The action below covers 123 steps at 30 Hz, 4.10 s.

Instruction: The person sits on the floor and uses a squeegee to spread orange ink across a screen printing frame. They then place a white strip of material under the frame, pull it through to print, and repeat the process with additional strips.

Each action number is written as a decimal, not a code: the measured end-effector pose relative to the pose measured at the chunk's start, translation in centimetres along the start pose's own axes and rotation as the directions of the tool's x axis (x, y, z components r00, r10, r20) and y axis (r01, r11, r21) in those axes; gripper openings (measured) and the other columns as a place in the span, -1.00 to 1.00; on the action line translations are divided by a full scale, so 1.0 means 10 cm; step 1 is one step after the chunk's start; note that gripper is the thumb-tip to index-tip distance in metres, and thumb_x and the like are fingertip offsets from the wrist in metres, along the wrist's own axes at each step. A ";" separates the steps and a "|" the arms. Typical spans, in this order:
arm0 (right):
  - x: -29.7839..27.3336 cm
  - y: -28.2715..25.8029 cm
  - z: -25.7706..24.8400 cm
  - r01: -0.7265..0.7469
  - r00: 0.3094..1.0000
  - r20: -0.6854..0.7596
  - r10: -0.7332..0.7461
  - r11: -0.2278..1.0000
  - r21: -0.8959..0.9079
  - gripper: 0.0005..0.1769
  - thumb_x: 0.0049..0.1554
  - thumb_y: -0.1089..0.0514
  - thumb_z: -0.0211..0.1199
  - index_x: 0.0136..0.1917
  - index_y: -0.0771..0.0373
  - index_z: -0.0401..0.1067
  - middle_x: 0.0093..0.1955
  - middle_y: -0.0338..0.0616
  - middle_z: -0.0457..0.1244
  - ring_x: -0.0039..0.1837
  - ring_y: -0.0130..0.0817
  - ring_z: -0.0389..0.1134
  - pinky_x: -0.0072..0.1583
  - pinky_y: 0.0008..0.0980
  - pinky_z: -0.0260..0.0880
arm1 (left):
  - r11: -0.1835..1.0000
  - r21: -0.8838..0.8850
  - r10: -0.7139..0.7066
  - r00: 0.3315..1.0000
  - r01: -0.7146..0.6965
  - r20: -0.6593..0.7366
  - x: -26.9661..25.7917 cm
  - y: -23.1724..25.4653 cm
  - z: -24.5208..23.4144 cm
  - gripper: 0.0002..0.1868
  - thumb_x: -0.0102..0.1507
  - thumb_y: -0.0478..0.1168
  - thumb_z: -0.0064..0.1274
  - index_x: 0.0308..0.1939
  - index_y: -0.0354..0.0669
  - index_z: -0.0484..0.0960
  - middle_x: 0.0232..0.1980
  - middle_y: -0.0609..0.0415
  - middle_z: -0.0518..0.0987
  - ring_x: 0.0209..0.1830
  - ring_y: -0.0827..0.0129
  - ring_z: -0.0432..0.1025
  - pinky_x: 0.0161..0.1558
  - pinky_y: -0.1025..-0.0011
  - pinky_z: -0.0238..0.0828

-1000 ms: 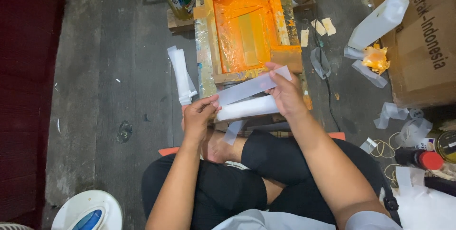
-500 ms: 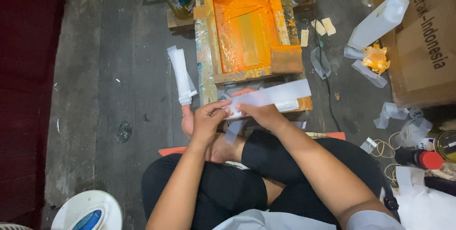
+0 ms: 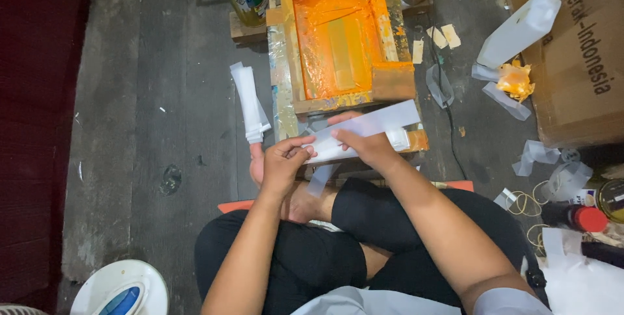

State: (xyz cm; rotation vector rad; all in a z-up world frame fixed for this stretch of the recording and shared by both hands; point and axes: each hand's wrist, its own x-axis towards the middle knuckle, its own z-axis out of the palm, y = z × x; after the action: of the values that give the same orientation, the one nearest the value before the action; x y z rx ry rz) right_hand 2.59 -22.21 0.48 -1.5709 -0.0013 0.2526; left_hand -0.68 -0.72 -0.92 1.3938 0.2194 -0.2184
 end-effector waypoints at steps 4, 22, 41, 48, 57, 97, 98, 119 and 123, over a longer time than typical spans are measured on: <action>0.06 -0.03 -0.11 0.022 0.998 -0.065 -0.022 1.000 0.008 -0.66 0.08 0.19 0.39 0.13 0.33 0.57 -0.29 -0.03 0.37 -0.32 -0.47 0.36 -0.23 -0.51 0.44 | 1.000 0.012 0.005 1.000 -0.004 -0.016 0.00 0.04 -0.01 -0.71 0.20 -0.40 0.25 0.01 -0.16 0.76 -0.45 0.00 0.68 -0.36 0.62 0.50 -0.21 0.67 0.47; 0.26 -0.51 -0.64 0.135 0.950 -0.282 -0.131 0.991 -0.003 -0.73 0.13 0.28 0.36 0.13 0.27 0.58 -0.34 -0.19 0.34 -0.34 -0.58 0.31 -0.26 -0.65 0.39 | 0.997 -0.032 0.067 0.979 -0.074 -0.190 0.22 -0.12 -0.25 -0.69 0.13 -0.45 0.21 -0.03 -0.27 0.77 -0.47 -0.05 0.56 -0.40 0.40 0.54 -0.25 0.45 0.57; 0.74 -0.33 -0.98 0.182 0.968 0.154 -0.199 0.130 -0.975 0.28 -0.32 0.13 0.67 0.60 -0.21 0.15 0.63 0.13 -0.04 0.71 0.28 -0.31 0.54 0.47 -0.56 | 0.825 -0.554 0.059 0.992 -0.111 -0.112 0.28 -0.07 -0.44 -0.69 0.15 -0.49 0.13 -0.02 -0.49 0.62 -0.31 0.04 0.51 -0.42 0.37 0.56 -0.23 0.51 0.66; 0.57 -0.45 -1.04 0.321 0.849 0.220 -0.480 0.138 -0.937 -0.10 -0.28 0.09 0.67 0.33 -0.10 0.45 0.33 -0.10 0.19 0.57 0.18 0.07 0.54 0.57 -0.36 | 0.774 -0.620 0.098 0.992 -0.127 -0.081 0.27 -0.13 -0.51 -0.69 0.11 -0.50 0.10 -0.05 -0.45 0.64 -0.34 0.07 0.53 -0.45 0.37 0.55 -0.26 0.49 0.63; 0.60 -0.86 -1.09 0.358 0.592 0.152 -0.791 0.089 -0.929 -0.45 0.08 0.12 0.66 0.31 0.05 0.57 0.26 -0.17 0.29 0.44 0.05 0.19 0.49 0.44 -0.23 | 0.852 -0.497 0.092 0.981 -0.167 -0.171 0.10 0.10 -0.25 -0.65 0.17 -0.41 0.15 0.05 -0.40 0.62 -0.18 0.07 0.58 -0.30 0.36 0.60 -0.12 0.49 0.67; 0.56 -1.15 -0.79 0.216 0.552 -0.077 -0.830 0.232 -0.948 -0.46 0.11 0.28 0.55 0.34 0.05 0.56 0.48 -0.14 0.22 0.57 0.07 0.01 0.55 0.30 -0.24 | 0.957 -0.211 -0.202 0.979 0.199 0.010 0.26 0.40 1.06 -0.02 0.18 -0.14 0.03 0.61 -0.21 -0.11 0.42 -0.42 0.30 0.26 0.02 0.41 0.26 0.24 0.30; 0.55 -1.16 -0.80 0.241 0.565 -0.064 -0.823 0.239 -0.941 -0.46 0.08 0.28 0.55 0.33 0.07 0.56 0.46 -0.13 0.22 0.56 0.06 0.03 0.55 0.29 -0.24 | 0.999 0.030 -0.030 0.998 0.032 -0.054 0.22 0.42 0.96 -0.09 0.21 -0.11 0.04 0.57 -0.27 0.00 0.44 -0.29 0.32 0.20 0.16 0.43 0.23 0.33 0.32; 0.79 -0.37 -1.16 0.245 0.964 0.199 -0.177 0.294 -0.924 -0.15 -0.26 0.08 0.66 0.31 -0.12 0.49 0.43 -0.20 0.25 0.56 -0.04 0.10 0.52 0.28 -0.06 | 0.739 0.653 0.194 0.981 -0.164 0.026 0.81 0.05 -0.06 -0.23 0.49 0.15 -0.43 0.65 -0.18 -0.15 0.68 -0.25 -0.15 0.68 -0.09 -0.22 0.61 -0.01 -0.36; 0.77 -0.28 -1.11 0.205 0.976 0.177 -0.129 0.242 -0.949 -0.15 -0.22 0.07 0.63 0.34 -0.20 0.44 0.49 -0.23 0.22 0.58 -0.11 0.08 0.56 0.23 -0.17 | 0.682 0.725 0.161 0.987 -0.093 -0.026 0.80 0.08 -0.02 -0.27 0.49 0.15 -0.30 0.64 -0.08 -0.03 0.70 -0.10 -0.12 0.67 0.03 -0.14 0.61 0.08 -0.22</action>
State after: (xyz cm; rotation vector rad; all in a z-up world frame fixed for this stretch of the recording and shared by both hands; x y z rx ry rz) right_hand 12.33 -31.92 1.93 -2.8277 -0.4800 0.1062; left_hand 7.20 -0.56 -2.41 2.2155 0.1035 -0.1259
